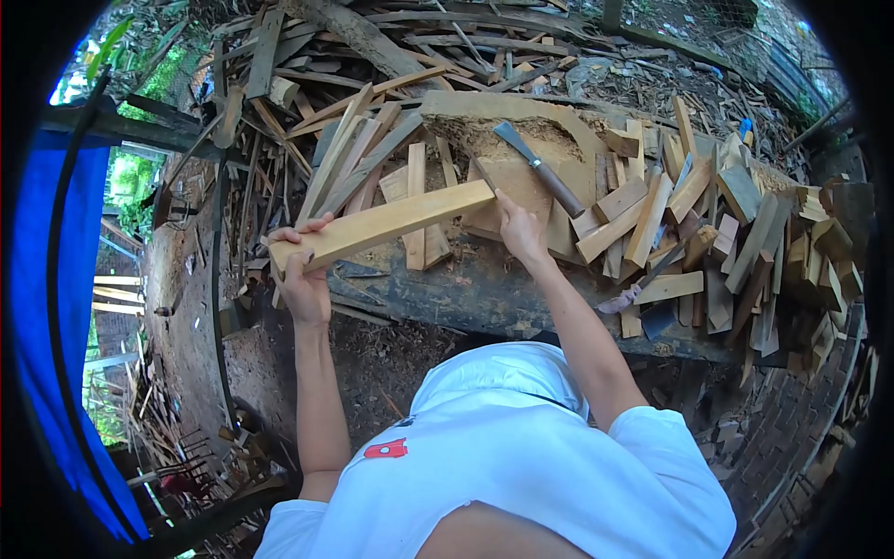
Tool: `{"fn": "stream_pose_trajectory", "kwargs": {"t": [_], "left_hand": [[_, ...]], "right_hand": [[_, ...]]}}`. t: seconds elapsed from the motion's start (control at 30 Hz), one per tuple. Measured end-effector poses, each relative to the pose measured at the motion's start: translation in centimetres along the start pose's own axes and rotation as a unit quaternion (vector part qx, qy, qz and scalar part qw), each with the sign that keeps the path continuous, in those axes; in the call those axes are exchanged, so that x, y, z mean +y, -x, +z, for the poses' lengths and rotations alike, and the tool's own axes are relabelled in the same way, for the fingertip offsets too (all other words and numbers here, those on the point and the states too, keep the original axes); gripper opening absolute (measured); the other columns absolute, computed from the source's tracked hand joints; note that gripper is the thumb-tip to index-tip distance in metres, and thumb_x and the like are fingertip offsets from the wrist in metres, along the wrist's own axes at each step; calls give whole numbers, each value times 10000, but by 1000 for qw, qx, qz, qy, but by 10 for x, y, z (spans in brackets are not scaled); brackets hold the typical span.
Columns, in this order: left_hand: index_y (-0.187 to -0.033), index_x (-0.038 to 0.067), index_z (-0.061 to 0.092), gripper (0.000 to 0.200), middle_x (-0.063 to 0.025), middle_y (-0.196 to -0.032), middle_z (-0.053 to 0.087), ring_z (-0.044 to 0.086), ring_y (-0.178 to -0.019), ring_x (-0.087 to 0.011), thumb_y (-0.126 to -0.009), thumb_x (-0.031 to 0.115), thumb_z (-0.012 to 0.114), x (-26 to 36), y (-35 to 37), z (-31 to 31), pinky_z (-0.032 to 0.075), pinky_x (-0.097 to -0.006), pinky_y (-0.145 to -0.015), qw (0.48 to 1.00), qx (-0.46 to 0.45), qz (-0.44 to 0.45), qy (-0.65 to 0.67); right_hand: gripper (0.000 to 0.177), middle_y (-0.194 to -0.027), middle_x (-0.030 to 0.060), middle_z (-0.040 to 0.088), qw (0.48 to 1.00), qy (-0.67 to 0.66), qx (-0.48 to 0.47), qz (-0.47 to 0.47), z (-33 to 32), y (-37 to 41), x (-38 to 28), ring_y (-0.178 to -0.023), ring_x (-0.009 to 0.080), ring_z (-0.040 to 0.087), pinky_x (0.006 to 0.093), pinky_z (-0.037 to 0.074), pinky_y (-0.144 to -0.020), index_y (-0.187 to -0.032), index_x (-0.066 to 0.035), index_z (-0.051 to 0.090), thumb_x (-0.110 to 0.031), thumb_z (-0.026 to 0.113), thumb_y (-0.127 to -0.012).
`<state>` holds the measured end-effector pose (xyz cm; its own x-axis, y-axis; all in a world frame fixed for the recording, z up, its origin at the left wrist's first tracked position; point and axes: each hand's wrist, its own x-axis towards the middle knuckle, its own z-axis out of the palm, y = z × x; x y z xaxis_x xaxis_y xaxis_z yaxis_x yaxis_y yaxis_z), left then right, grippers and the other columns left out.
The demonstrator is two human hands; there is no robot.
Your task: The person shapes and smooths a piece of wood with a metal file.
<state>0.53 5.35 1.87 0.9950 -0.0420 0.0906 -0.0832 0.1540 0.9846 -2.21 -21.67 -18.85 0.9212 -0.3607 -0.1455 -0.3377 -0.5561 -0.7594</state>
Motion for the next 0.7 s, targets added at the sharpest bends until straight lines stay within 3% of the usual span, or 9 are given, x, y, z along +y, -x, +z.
{"fn": "stream_pose_trajectory", "kwargs": {"t": [0.2,0.33,0.43,0.5,0.6,0.7], "left_hand": [[-1016,130,405,218,-155,-1122,585,488,-1269,-358,-811,79,459,-3,3,-5,496,-489,-984,1000,-6,6,-15],[-1008,131,408,191,-155,-1123,585,499,-1259,-356,-828,86,454,-3,1,-2,516,-479,-961,1000,-1,2,-4],[-1017,122,403,145,-151,-1088,612,557,-1208,-339,-879,78,416,-17,3,-14,610,-406,-800,998,58,0,26],[-1017,127,414,121,-145,-1086,617,566,-1198,-330,-900,94,414,-24,9,-18,613,-412,-794,994,101,-8,33],[-1002,148,448,65,-129,-1075,634,594,-1161,-306,-955,153,403,-41,20,-29,622,-423,-776,986,161,-27,40],[-1004,145,487,111,-145,-1071,646,597,-1158,-328,-977,209,399,-46,22,-31,626,-439,-734,978,202,-31,50]], "right_hand": [[381,-966,261,662,999,-10,-42,2,-16,30,-10,-895,447,643,535,500,-818,-1353,-219,546,-245,427,-992],[397,-982,264,660,999,-21,-27,18,4,0,13,-913,451,636,534,497,-819,-1377,-223,520,-235,422,-993],[415,-1005,267,655,997,-77,10,-19,14,3,22,-938,455,625,536,490,-823,-1404,-232,488,-232,419,-995],[426,-1028,264,652,989,-132,65,-2,16,16,20,-965,457,614,534,479,-845,-1419,-235,471,-233,431,-995],[431,-1086,261,642,989,-136,11,57,-8,32,-7,-1022,457,597,523,464,-893,-1420,-230,470,-229,443,-990],[434,-1101,270,634,992,-117,-18,38,1,26,-5,-1039,459,592,522,458,-906,-1419,-234,473,-216,447,-987]]}}
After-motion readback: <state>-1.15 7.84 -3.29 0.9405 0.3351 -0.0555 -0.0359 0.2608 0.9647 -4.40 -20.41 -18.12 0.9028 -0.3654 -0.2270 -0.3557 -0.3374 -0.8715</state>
